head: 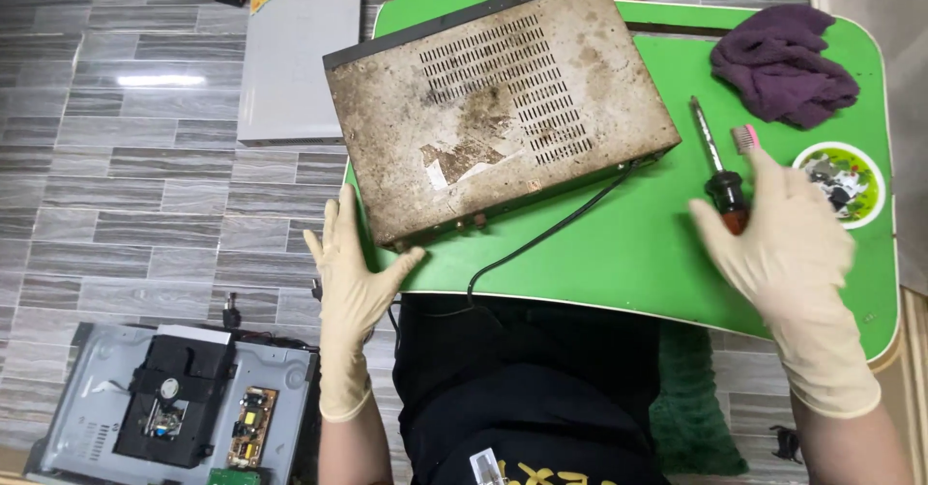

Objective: Unscrewing the back panel of an amplifier and cleaning the exterior with a cloth

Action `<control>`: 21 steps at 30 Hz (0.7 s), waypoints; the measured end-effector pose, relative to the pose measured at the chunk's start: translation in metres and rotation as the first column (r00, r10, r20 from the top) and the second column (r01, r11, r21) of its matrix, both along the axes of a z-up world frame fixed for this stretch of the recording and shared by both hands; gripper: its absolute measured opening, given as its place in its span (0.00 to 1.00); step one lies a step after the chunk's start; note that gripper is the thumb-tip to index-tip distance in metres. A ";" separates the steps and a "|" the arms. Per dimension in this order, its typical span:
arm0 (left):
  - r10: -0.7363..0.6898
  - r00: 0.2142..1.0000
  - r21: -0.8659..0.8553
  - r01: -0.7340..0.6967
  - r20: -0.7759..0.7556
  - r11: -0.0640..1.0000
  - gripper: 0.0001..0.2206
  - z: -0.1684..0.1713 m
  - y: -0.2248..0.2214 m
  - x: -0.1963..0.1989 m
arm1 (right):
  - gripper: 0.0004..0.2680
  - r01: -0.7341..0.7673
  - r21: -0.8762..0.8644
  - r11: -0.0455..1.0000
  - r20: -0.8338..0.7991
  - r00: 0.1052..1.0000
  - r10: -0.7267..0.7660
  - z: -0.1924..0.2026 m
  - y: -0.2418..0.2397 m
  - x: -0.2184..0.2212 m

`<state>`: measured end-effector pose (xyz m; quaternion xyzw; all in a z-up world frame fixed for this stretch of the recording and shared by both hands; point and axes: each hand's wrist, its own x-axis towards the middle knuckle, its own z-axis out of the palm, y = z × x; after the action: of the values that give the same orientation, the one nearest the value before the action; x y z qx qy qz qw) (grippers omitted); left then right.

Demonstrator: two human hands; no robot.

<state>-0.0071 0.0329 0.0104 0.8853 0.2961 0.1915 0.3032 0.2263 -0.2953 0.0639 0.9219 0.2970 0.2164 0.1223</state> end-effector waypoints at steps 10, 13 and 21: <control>-0.043 0.991 0.061 0.051 -0.123 0.997 0.63 -0.004 0.009 0.018 | 0.30 0.099 0.265 0.959 -0.748 0.648 0.140 -0.030 0.063 0.075; -0.067 0.997 0.078 0.070 -0.048 0.994 0.62 0.005 0.004 0.019 | 0.34 0.216 0.321 0.922 -0.793 0.593 0.138 -0.026 0.067 0.070; 0.002 0.983 -0.436 0.079 0.182 0.897 0.44 0.031 0.022 0.013 | 0.23 0.239 0.454 0.859 -0.806 0.521 0.281 0.035 0.055 0.042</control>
<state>0.0059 0.0554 0.0414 0.7786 0.2858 0.1915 0.5248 0.2685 -0.2404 0.0993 0.9005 0.2606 -0.1908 -0.2913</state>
